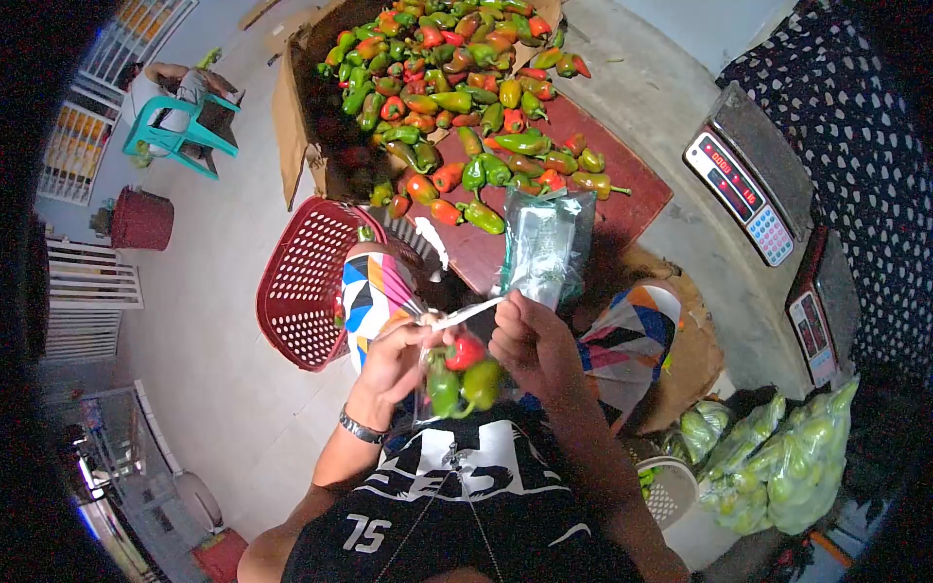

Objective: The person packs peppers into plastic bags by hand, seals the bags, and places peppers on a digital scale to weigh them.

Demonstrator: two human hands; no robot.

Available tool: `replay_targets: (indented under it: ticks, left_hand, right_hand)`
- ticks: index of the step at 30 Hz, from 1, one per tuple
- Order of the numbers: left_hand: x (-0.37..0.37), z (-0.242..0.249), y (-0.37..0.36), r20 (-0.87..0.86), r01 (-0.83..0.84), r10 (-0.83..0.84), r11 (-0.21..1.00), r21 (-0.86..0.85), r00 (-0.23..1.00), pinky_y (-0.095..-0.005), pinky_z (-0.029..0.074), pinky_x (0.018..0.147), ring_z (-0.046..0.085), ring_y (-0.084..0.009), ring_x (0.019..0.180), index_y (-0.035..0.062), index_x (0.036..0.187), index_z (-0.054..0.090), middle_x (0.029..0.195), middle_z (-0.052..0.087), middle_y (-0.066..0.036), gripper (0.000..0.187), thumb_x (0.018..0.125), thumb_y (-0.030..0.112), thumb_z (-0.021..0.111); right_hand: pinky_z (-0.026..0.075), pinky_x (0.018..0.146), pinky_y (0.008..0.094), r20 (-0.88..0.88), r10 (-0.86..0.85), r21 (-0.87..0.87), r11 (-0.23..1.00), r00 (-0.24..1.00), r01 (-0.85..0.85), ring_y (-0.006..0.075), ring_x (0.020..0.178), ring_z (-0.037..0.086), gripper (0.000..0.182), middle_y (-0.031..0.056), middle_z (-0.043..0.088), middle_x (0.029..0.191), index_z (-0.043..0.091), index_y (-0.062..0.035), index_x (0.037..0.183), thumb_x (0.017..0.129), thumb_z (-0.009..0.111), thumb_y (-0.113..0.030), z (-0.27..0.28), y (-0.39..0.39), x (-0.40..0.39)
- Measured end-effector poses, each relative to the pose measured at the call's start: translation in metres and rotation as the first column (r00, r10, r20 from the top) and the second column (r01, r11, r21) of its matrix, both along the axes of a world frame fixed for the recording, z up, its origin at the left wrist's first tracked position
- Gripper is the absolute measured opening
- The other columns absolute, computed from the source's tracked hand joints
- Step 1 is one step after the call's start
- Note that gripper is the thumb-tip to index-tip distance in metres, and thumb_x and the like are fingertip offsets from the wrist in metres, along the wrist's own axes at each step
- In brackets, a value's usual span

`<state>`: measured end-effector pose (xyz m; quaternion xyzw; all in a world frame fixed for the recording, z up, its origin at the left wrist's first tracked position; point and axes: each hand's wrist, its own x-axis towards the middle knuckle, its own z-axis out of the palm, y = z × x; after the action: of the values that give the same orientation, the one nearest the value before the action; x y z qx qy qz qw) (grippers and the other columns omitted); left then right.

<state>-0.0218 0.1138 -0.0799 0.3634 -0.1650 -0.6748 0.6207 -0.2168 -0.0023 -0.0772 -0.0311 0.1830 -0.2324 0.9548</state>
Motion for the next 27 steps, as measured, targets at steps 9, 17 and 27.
replay_targets:
  ticks: [9,17,27]
  left_hand:
    - [-0.01,0.027,-0.009,0.361,0.417,-0.335,0.891,-0.178,0.87,-0.0354,0.043,0.086,0.054,-0.019,0.091,0.0013,0.087,0.061,0.092,0.063,-0.007,0.038,0.109,0.031,0.053]
    - [0.028,0.074,-0.047,0.984,0.309,0.173,0.934,-0.179,0.047,-0.0395,0.055,0.082,0.071,-0.0275,0.089,0.0054,0.09,0.078,0.102,0.077,-0.009,0.009,0.087,0.012,0.073]
    - [-0.004,0.105,-0.143,0.466,0.341,-0.101,0.816,-0.466,0.879,-0.0309,0.058,0.077,0.074,-0.0165,0.083,-0.0036,0.09,0.075,0.092,0.078,-0.01,0.009,0.089,0.005,0.074]
  right_hand:
    - [0.024,0.049,0.0276,0.074,-0.02,-0.073,0.997,0.997,0.025,0.0071,0.048,0.028,0.033,-0.0075,0.033,0.061,0.047,-0.014,0.081,0.109,0.053,-0.031,0.018,-0.011,-0.001]
    - [0.025,0.048,0.0273,-0.264,-0.019,-0.515,0.848,0.964,-0.124,0.0071,0.05,0.031,0.037,-0.0061,0.035,0.062,0.049,-0.0117,0.08,0.109,0.052,-0.034,0.076,0.003,-0.001]
    - [0.036,0.055,0.0279,0.225,-0.004,-0.433,0.896,0.974,0.103,0.01,0.057,0.04,0.035,-0.0002,0.042,0.066,0.049,-0.0071,0.086,0.11,0.047,-0.032,0.024,0.022,0.043]
